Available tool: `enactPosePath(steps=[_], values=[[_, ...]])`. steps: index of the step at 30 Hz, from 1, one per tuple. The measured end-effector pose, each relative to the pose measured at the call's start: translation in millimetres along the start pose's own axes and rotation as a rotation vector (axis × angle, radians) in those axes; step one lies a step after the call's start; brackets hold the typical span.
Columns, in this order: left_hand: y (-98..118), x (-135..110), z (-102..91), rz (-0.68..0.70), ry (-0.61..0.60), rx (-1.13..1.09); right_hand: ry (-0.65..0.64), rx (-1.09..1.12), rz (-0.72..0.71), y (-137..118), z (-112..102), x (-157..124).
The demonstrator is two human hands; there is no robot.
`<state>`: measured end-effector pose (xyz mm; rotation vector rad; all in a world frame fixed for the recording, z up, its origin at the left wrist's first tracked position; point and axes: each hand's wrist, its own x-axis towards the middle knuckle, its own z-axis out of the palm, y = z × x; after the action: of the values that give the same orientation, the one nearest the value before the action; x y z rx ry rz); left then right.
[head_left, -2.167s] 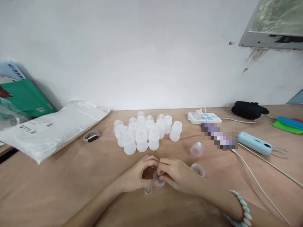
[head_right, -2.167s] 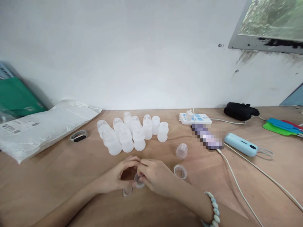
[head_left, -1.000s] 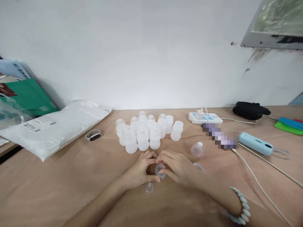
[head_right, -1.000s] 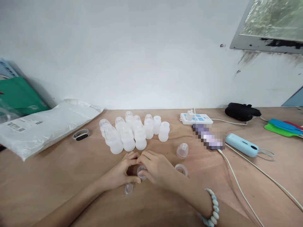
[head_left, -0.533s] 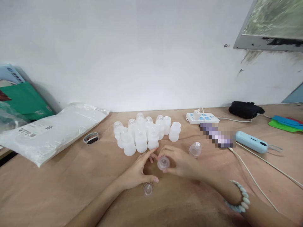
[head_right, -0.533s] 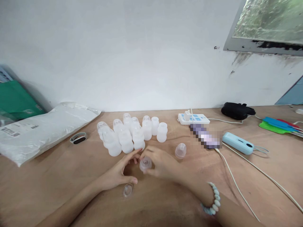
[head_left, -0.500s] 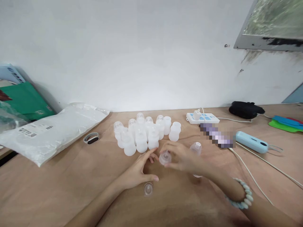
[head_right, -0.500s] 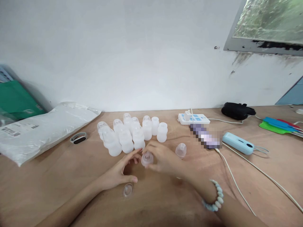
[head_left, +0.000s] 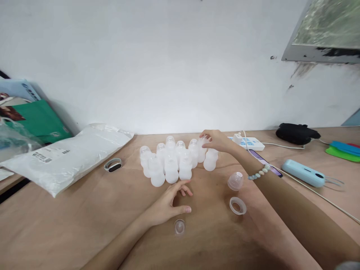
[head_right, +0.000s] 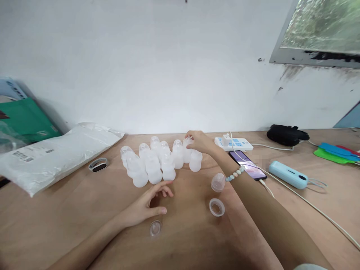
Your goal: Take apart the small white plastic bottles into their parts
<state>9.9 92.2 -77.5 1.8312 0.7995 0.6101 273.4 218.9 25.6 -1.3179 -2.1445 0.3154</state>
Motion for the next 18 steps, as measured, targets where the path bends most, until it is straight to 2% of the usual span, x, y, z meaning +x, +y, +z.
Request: enactPosePath(steps=[3,7,10,13,15,16,18], values=[[0.3,0.1,-0.4,0.004,0.002,0.009,-0.033,0.014,0.0,0.3,6.5,3.4],[0.7,0.2,-0.7,0.01,0.008,0.017,0.036,0.062,0.008,1.2,7.1,1.6],[0.9,0.1,-0.2,0.015,0.016,0.015,0.182,0.103,0.031,3.3,-4.4,-4.2],[0.7,-0.6,0.8,0.017,0.025,0.006,0.402,0.144,0.058,0.0,-24.4,-17.7],[0.4,-1.1,1.5,0.009,0.032,0.002,0.536,0.219,0.047,-9.2,-35.8,-33.6],[0.1,-1.3,2.0,0.008,0.037,-0.006,0.597,0.333,0.02,-16.1,-38.9,-43.5],[-0.5,-1.2,2.8,0.033,0.051,-0.043,0.573,0.53,-0.004,-32.1,-37.7,-66.4]])
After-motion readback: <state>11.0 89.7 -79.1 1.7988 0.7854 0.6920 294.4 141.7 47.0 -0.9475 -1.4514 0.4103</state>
